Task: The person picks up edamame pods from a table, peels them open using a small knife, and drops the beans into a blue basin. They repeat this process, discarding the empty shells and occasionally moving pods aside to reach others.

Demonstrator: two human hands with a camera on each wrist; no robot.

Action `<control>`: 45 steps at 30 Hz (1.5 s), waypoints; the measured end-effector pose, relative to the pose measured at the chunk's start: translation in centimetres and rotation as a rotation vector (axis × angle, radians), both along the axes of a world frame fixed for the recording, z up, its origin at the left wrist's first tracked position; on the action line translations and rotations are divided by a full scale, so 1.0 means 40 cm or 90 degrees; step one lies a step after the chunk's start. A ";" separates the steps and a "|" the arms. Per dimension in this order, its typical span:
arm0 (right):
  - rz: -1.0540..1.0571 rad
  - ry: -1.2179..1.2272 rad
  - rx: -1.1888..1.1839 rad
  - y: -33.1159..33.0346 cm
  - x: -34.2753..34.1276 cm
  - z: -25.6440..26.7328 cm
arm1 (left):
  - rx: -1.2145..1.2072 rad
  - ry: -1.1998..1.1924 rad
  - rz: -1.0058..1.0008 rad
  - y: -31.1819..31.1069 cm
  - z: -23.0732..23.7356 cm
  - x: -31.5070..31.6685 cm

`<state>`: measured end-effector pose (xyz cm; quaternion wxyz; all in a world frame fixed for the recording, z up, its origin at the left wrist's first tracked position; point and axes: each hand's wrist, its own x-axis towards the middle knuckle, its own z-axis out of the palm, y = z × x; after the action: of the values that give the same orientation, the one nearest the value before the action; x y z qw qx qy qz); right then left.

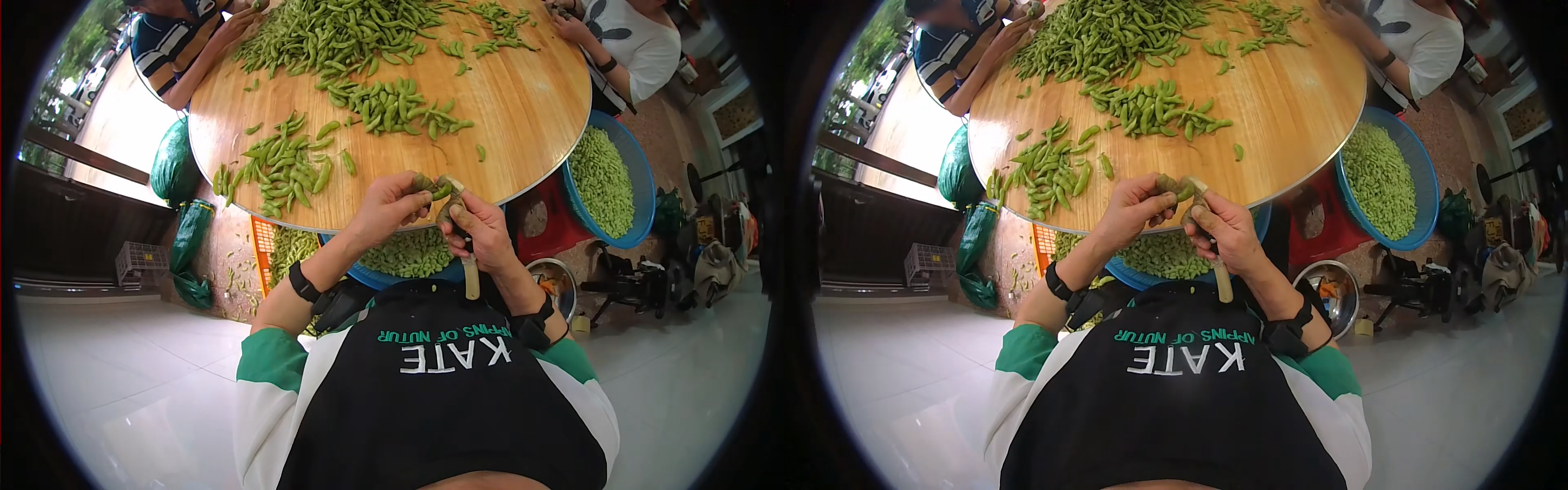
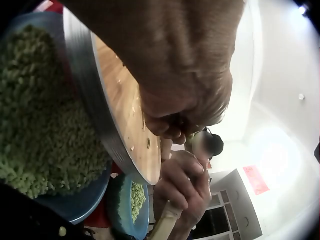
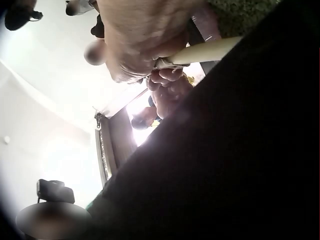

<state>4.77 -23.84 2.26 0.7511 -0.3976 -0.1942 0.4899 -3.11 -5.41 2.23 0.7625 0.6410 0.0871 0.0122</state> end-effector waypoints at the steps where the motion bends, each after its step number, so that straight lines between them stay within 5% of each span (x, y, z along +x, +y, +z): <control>1: -0.021 -0.006 -0.008 0.001 -0.003 -0.005 | -0.001 0.000 0.001 0.001 -0.008 0.000; 7: -0.034 0.043 0.017 0.003 0.005 -0.039 | -0.278 0.063 0.000 0.007 -0.039 0.010; 9: -0.006 0.093 0.051 0.002 0.007 -0.036 | -0.531 0.058 -0.195 0.026 -0.051 0.012; 13: 0.012 0.240 0.066 0.003 0.017 -0.026 | -0.574 0.102 -0.166 0.010 -0.057 0.013; 15: -0.015 0.282 0.041 0.000 0.018 -0.032 | 0.078 -0.140 -0.014 -0.010 -0.051 0.020; 16: -0.007 0.301 0.039 -0.001 0.016 -0.032 | 0.078 -0.140 -0.015 -0.010 -0.040 0.019; 18: 0.006 0.319 0.034 0.002 0.012 -0.030 | 0.635 -0.356 0.034 -0.006 -0.009 0.010; 21: 0.009 0.350 0.045 0.007 0.008 -0.019 | 0.808 -0.373 0.059 -0.017 0.012 -0.005; 25: 0.006 0.337 0.069 0.015 -0.001 -0.011 | 0.767 -0.356 0.093 -0.031 -0.003 -0.004; 27: -0.003 0.325 0.068 0.009 -0.004 -0.016 | 0.394 -0.149 0.130 -0.045 -0.001 -0.004; 28: -0.018 0.287 0.056 0.007 -0.003 -0.019 | 0.395 -0.148 0.132 -0.044 -0.003 -0.002; 30: -0.033 0.249 0.045 0.006 -0.008 -0.023 | -0.044 0.058 0.105 -0.038 -0.006 0.006; 31: -0.086 0.038 -0.046 0.005 -0.013 -0.024 | -0.044 0.057 0.105 -0.041 -0.004 0.004; 32: -0.138 -0.173 -0.137 0.005 -0.016 -0.025 | 0.077 0.025 0.107 -0.049 0.001 -0.001; 33: -0.139 -0.172 -0.138 0.013 -0.021 -0.023 | 0.198 -0.006 0.107 -0.058 0.005 -0.006; 35: -0.337 -0.534 -0.149 0.035 -0.032 -0.019 | 0.284 -0.058 0.105 -0.073 0.008 -0.015; 39: -0.359 -0.672 -0.218 0.031 -0.011 -0.033 | 0.475 -0.166 0.128 -0.078 -0.017 -0.020; 45: -0.327 -0.787 -0.235 0.029 -0.006 -0.032 | 0.538 -0.196 0.122 -0.106 0.003 -0.044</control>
<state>4.53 -22.68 0.98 0.5150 -0.7582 -0.3999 0.0051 -4.86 -9.64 2.35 0.4340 0.8753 0.0190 0.2123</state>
